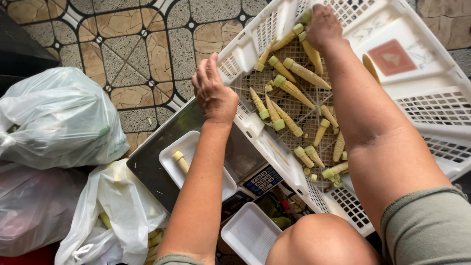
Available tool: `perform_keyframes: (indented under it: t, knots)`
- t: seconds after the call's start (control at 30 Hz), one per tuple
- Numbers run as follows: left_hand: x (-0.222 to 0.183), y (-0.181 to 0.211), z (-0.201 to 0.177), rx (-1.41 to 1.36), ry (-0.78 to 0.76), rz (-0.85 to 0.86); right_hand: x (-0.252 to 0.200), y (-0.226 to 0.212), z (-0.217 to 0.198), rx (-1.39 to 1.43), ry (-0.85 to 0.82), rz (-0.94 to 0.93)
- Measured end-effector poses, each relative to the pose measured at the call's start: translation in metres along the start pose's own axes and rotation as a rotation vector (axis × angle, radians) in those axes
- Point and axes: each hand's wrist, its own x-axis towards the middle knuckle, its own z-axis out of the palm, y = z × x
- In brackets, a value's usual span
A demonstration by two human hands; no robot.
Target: The person sorts baby corn ears from a large white plastic basket into small white foam trays, weighing each tray on a digital scale and then placing the filled trays into a black plastic bag.
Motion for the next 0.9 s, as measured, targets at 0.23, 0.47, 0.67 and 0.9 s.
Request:
perform_keyframes:
  t: [0.23,0.47,0.67,0.9]
  knots:
    - [0.002,0.005,-0.004,-0.032,-0.028,-0.015,0.006,0.027,0.022,0.117,0.088,-0.053]
    - [0.0,0.0,-0.004,-0.022,0.007,0.024,-0.052,-0.013,0.004,0.305,0.494,-0.46]
    - [0.001,0.001,-0.005,-0.032,-0.008,0.008,-0.072,-0.041,0.069,-0.286,0.004,-0.335]
    - [0.002,0.004,-0.007,-0.024,0.033,0.034,-0.057,-0.023,0.09,-0.323,0.052,-0.274]
